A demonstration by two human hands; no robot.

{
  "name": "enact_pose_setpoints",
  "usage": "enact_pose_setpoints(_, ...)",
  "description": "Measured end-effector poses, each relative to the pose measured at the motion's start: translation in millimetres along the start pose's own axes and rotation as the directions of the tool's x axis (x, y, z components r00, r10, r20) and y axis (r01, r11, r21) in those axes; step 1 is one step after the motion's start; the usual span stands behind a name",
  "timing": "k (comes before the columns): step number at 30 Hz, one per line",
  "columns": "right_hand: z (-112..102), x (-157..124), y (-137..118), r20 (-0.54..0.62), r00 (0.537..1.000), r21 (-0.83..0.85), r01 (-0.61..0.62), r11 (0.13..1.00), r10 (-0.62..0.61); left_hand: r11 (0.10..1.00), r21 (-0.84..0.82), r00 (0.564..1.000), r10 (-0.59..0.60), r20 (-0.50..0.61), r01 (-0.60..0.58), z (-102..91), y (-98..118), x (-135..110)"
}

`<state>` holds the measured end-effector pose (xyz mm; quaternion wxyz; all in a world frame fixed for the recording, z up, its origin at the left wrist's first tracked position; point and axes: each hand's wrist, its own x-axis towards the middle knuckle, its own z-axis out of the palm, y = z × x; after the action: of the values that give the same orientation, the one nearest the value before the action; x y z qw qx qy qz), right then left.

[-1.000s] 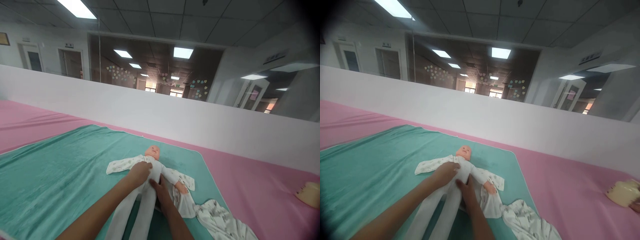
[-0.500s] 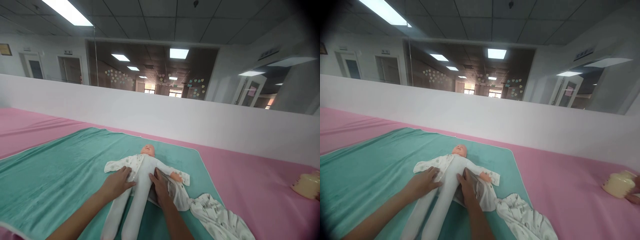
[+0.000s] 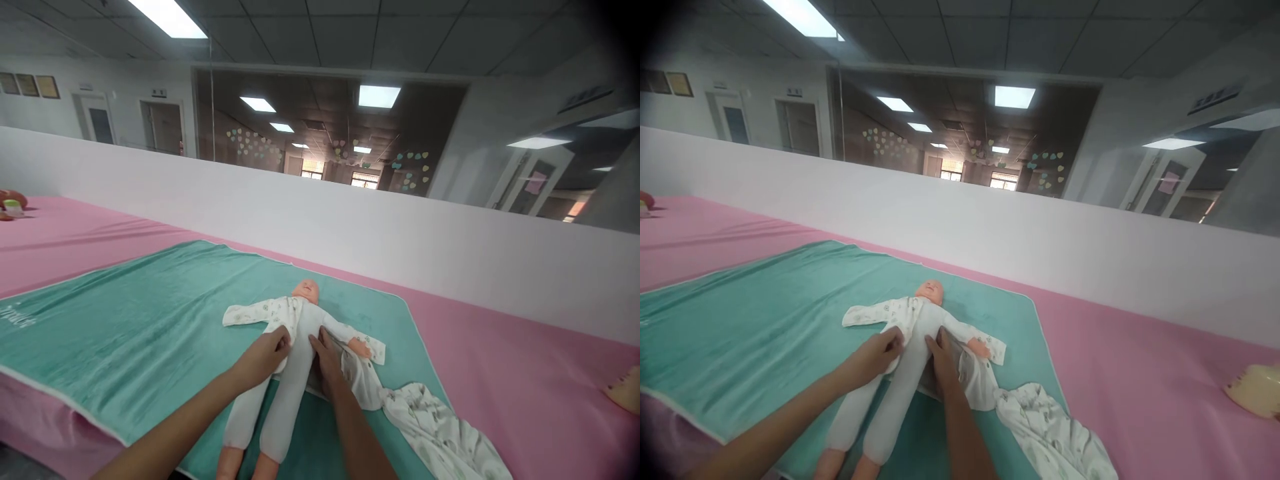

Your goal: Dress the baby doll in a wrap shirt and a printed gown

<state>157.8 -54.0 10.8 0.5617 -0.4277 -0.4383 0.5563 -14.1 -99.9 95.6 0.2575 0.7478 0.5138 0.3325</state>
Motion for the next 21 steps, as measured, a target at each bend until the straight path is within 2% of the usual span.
enact_pose_setpoints(2,-0.7,-0.1,-1.7,0.002,1.000,-0.009,-0.003,1.000,0.003,0.991,-0.135,0.990,0.032,0.140,-0.013,4.2,4.4,0.3)
enact_pose_setpoints(4,-1.1,-0.1,-2.0,0.013,1.000,-0.007,-0.007,1.000,0.007,0.984,-0.171,0.985,0.076,0.156,-0.049,7.0,3.4,6.5)
enact_pose_setpoints(6,-1.3,0.0,-0.8,0.022,1.000,0.004,0.001,1.000,-0.001,0.989,-0.079,0.992,0.124,0.030,-0.122,9.1,-2.5,19.9)
enact_pose_setpoints(8,-1.2,0.3,1.2,0.018,1.000,0.012,0.025,1.000,-0.025,0.973,0.091,0.970,0.220,-0.103,-0.211,12.8,-12.6,37.1)
enact_pose_setpoints(10,-0.9,0.3,2.4,0.000,0.999,-0.001,0.048,0.999,-0.048,0.931,0.243,0.940,0.311,-0.139,-0.272,19.7,-24.9,52.7)
enact_pose_setpoints(13,0.1,-0.7,1.1,-0.008,0.998,-0.029,0.058,0.998,-0.058,0.887,0.370,0.946,0.318,-0.060,-0.275,33.8,-38.7,66.8)
enact_pose_setpoints(15,1.1,-1.7,-1.1,0.036,0.995,-0.018,0.089,0.996,-0.089,0.864,0.423,0.950,0.312,-0.027,-0.272,42.0,-39.0,72.3)
enact_pose_setpoints(18,1.7,-1.5,-3.7,0.110,0.982,0.035,0.148,0.988,-0.151,0.796,0.492,0.925,0.376,0.055,-0.352,50.6,-25.1,83.3)
enact_pose_setpoints(21,-0.3,0.0,-4.6,0.137,0.977,0.071,0.156,0.985,-0.165,0.686,0.545,0.867,0.462,0.186,-0.482,61.6,-2.6,100.3)
